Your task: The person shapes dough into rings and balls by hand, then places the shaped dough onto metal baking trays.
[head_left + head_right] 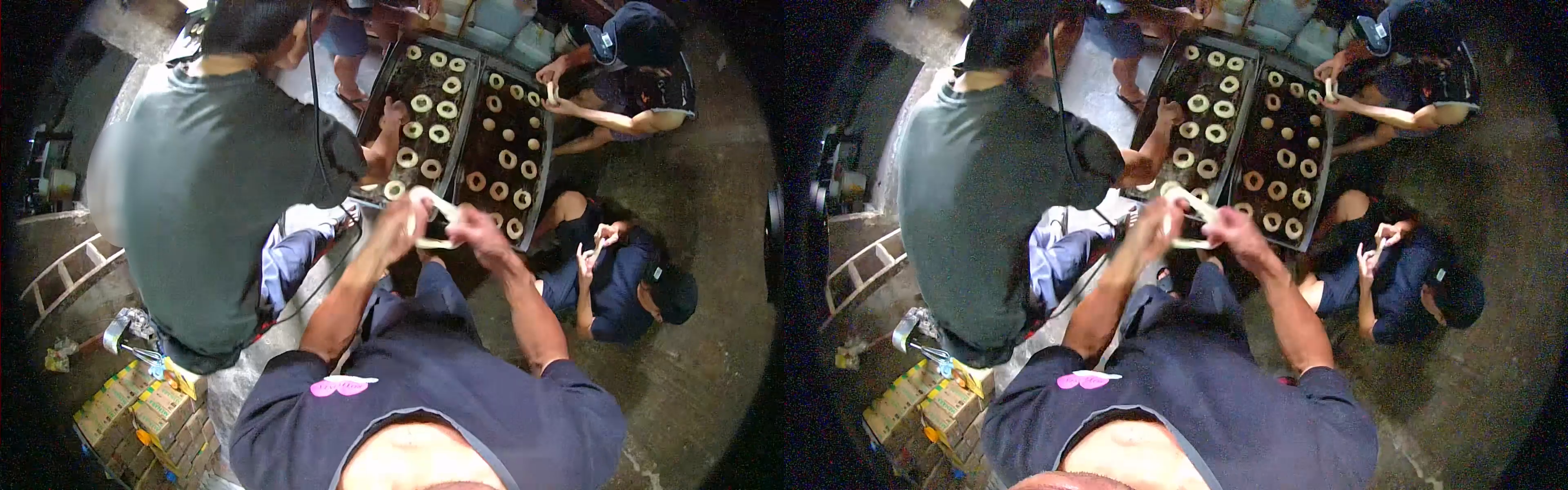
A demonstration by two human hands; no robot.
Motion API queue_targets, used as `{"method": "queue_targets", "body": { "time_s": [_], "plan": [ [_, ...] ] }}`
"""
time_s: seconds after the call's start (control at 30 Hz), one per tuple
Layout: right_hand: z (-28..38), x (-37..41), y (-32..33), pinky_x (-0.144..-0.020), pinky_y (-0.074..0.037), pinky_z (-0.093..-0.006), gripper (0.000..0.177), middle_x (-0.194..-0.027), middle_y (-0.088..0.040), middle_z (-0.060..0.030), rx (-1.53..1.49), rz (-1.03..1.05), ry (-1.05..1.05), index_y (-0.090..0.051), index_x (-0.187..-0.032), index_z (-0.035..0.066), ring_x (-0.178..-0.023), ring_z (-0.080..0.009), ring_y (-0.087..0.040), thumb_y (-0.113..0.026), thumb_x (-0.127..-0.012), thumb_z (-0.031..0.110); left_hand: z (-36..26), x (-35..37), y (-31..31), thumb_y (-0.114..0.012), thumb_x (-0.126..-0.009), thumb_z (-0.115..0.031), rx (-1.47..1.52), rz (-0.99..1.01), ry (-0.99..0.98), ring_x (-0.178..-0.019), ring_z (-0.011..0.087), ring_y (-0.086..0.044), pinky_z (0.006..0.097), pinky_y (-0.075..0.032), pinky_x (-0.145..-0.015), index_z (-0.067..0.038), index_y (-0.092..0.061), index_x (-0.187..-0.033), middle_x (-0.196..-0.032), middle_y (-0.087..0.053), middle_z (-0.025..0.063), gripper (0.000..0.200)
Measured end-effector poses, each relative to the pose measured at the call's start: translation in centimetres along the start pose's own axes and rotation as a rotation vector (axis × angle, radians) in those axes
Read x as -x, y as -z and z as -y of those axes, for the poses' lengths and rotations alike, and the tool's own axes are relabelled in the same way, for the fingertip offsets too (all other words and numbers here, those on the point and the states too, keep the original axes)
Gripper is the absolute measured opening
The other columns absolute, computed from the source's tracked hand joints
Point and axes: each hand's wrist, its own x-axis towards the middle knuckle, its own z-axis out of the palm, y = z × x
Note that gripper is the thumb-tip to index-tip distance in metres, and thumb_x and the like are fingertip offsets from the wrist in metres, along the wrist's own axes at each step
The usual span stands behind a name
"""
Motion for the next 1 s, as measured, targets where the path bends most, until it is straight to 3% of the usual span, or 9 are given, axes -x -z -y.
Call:
{"method": "queue_targets", "body": {
  "time_s": [0.1, 0.3, 0.43, 0.53, 0.63, 0.73, 0.77, 0.83, 1.0],
  "plan": [
    [3.2, -3.2, 3.9, -0.063, -0.045, -0.0231, 0.012, -0.075, -0.059, -0.0032, -0.219, -0.086, 0.022, -0.054, -0.089, 0.002, -0.066, -0.0098, -0.055, -0.057, -0.086, 0.013, 1.8, -2.8, -1.1, -0.054, -0.088, -0.014, -0.714, 0.11, 0.133, -0.061, 0.0058, -0.05, 0.018, -0.038, -0.049, 0.0, -0.055, -0.102, -0.074, -0.055, 0.0018, 0.02],
    [2.1, -13.3, 10.8, -0.054, -0.042, -0.0231, 0.022, -0.068, -0.056, 0.0003, 0.222, 0.096, -0.144, -0.056, -0.08, 0.004, -0.06, -0.0084, -0.052, -0.065, -0.082, 0.024, 2.8, -13.0, 4.7, -0.048, -0.09, -0.014, 0.175, -0.097, -0.072, -0.058, 0.0137, -0.052, 0.0316, -0.051, -0.07, 0.001, -0.053, -0.106, -0.066, -0.054, 0.0017, 0.022],
    [1.4, -27.5, 14.9, -0.061, -0.047, -0.03, 0.037, -0.071, -0.06, -0.0122, 0.88, -0.041, -0.109, -0.057, -0.077, -0.002, -0.066, -0.0188, -0.058, -0.064, -0.071, 0.034, 7.4, -15.8, 11.6, -0.063, -0.083, -0.015, -0.593, -0.412, 0.096, -0.114, 0.0198, -0.046, 0.0295, -0.04, -0.094, 0.002, -0.025, -0.137, -0.131, -0.041, 0.0149, 0.068],
    [-1.8, -40.1, 18.9, -0.085, -0.046, -0.0451, 0.04, -0.099, -0.061, -0.0256, 1.043, -0.276, -0.196, -0.06, -0.099, 0.0, -0.095, -0.0411, -0.058, -0.047, -0.078, 0.032, 10.2, -10.8, 17.9, -0.059, -0.085, -0.019, -0.899, -0.55, 0.209, -0.109, 0.0212, -0.052, 0.03, -0.04, -0.093, 0.002, -0.043, -0.127, -0.117, -0.055, 0.0145, 0.05],
    [-1.9, -50.3, 20.7, -0.076, -0.047, -0.0479, 0.036, -0.094, -0.061, -0.0234, 0.939, -0.4, 0.12, -0.057, -0.103, 0.004, -0.088, -0.0425, -0.058, -0.048, -0.086, 0.034, 12.3, -2.0, 22.6, -0.057, -0.085, -0.021, -1.202, -0.777, 0.304, -0.092, 0.0241, -0.061, 0.0324, -0.046, -0.08, 0.0, -0.058, -0.107, -0.1, -0.064, 0.0139, 0.031],
    [-1.6, -60.3, 21.4, -0.078, -0.043, -0.045, 0.036, -0.105, -0.054, -0.022, 0.902, -0.423, 0.105, -0.05, -0.105, 0.004, -0.095, -0.0382, -0.053, -0.038, -0.091, 0.035, 15.9, 7.5, 27.3, -0.059, -0.082, -0.025, -1.084, -1.019, 0.529, -0.097, 0.0258, -0.06, 0.0323, -0.045, -0.085, -0.001, -0.057, -0.111, -0.103, -0.062, 0.0178, 0.038],
    [-4.6, -65.3, 22.3, -0.069, -0.043, -0.0423, 0.038, -0.093, -0.059, -0.0166, 0.663, -0.655, 0.26, -0.052, -0.097, 0.003, -0.082, -0.0324, -0.058, -0.037, -0.092, 0.038, 16.3, 9.3, 26.8, -0.059, -0.082, -0.025, -1.098, -1.077, 0.55, -0.097, 0.0247, -0.059, 0.0326, -0.045, -0.085, 0.0, -0.057, -0.111, -0.103, -0.063, 0.0163, 0.038],
    [-4.0, -68.3, 22.4, -0.06, -0.043, -0.0348, 0.051, -0.076, -0.062, -0.006, 0.145, -0.42, 0.111, -0.056, -0.093, 0.006, -0.066, -0.0178, -0.058, -0.033, -0.092, 0.051, 18.2, 12.4, 28.7, -0.058, -0.082, -0.019, -0.735, -1.168, 0.662, -0.083, 0.0187, -0.06, 0.0286, -0.047, -0.075, 0.003, -0.057, -0.109, -0.093, -0.064, 0.0105, 0.035],
    [-8.5, -74.2, 27.3, -0.074, -0.048, -0.0454, 0.046, -0.113, -0.051, -0.0208, 0.628, -0.383, 0.002, -0.041, -0.122, 0.001, -0.088, -0.0262, -0.058, -0.038, -0.095, 0.038, 16.4, 6.4, 24.2, -0.059, -0.085, -0.015, -0.368, -1.374, 0.659, -0.087, 0.0164, -0.059, 0.0309, -0.05, -0.071, -0.004, -0.05, -0.12, -0.094, -0.063, 0.0066, 0.038]
  ]
}}
